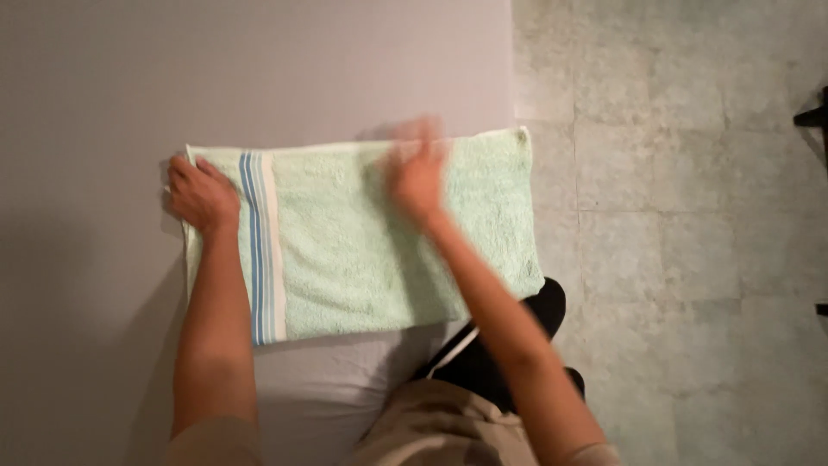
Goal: Fold a series of towels in a hotel room.
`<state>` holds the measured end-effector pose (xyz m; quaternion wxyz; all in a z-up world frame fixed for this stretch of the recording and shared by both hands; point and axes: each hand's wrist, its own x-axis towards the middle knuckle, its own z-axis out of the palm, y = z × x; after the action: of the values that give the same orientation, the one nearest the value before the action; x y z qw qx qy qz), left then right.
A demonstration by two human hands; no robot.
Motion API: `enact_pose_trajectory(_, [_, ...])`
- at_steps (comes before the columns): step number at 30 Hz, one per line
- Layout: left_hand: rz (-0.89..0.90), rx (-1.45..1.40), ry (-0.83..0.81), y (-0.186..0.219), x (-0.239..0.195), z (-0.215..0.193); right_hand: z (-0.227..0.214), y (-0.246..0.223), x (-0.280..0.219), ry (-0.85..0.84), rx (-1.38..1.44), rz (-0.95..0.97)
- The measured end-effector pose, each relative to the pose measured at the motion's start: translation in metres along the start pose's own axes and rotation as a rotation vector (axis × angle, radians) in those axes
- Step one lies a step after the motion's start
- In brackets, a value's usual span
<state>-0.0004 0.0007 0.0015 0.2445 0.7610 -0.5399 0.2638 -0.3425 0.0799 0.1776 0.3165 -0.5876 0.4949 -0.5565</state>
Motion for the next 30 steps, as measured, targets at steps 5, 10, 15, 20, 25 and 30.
enact_pose_trajectory(5, [-0.009, 0.027, 0.002, 0.000, -0.003, -0.002, 0.045, 0.129, -0.058, -0.229, -1.010, -0.266])
enact_pose_trajectory(10, [-0.102, 0.007, -0.106, -0.002, 0.001, 0.009, -0.075, 0.180, -0.043, -0.122, -1.074, -0.233])
enact_pose_trajectory(15, [-0.074, 0.063, -0.196, -0.006, -0.002, 0.020, -0.159, 0.162, -0.058, -0.090, -0.966, 0.476])
enact_pose_trajectory(20, [-0.118, 0.061, -0.321, -0.002, 0.002, 0.018, -0.162, 0.128, -0.111, 0.100, -0.704, 0.680])
enact_pose_trajectory(25, [-0.195, -0.065, -0.533, 0.040, 0.000, -0.048, -0.164, 0.113, -0.170, 0.250, -0.595, 0.665])
enact_pose_trajectory(30, [0.194, -0.282, -0.320, 0.119, -0.056, -0.091, -0.171, 0.117, -0.192, 0.145, -0.792, 0.688])
